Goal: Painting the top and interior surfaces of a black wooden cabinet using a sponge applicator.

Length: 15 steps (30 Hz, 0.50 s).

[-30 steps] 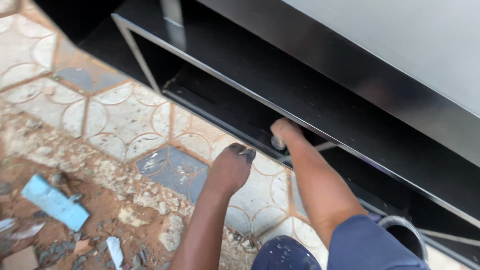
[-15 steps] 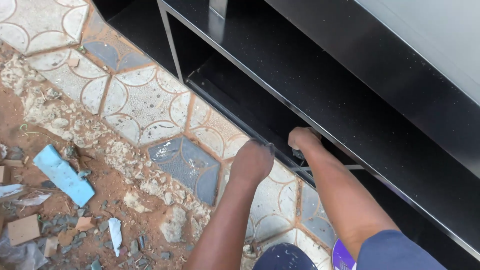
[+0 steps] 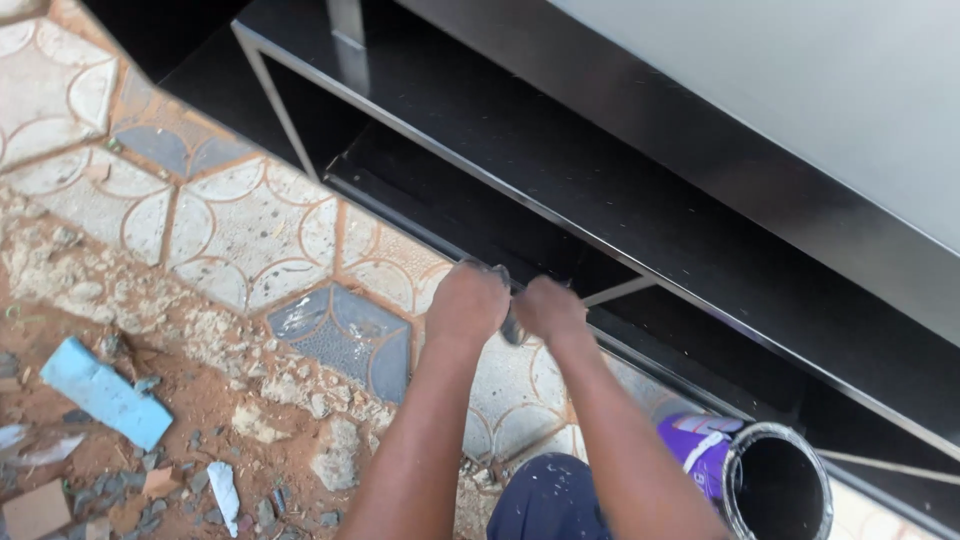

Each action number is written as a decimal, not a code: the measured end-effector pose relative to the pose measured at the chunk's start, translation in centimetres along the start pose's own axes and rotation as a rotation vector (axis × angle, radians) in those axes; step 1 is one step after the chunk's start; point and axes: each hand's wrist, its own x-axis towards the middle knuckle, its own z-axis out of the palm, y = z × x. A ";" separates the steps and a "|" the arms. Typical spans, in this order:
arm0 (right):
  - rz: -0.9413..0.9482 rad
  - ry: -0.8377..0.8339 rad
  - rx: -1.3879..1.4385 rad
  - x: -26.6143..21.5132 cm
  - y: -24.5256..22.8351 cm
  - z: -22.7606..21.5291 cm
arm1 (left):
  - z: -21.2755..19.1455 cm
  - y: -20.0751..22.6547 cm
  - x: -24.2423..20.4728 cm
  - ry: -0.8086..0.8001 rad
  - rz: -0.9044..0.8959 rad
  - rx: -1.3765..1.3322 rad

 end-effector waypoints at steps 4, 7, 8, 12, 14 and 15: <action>0.096 0.140 0.363 -11.0 4.7 1.7 | 0.4 2.3 -2.8 -0.058 0.097 0.288; 0.154 0.283 0.602 -15.6 10.4 2.3 | 0.1 5.9 -5.2 -0.055 0.077 0.226; 0.203 0.302 0.661 -17.1 12.2 2.5 | 0.2 7.5 -6.4 -0.138 0.018 0.022; 0.425 0.384 0.906 -22.4 19.4 3.8 | 10.0 11.6 -5.5 -0.354 0.165 -0.160; 0.464 0.440 0.968 -22.7 23.5 5.6 | 10.2 15.0 -9.6 -0.457 0.305 -0.082; 0.470 0.475 1.007 -23.0 25.5 6.5 | 10.3 16.5 -11.7 -0.539 0.412 -0.022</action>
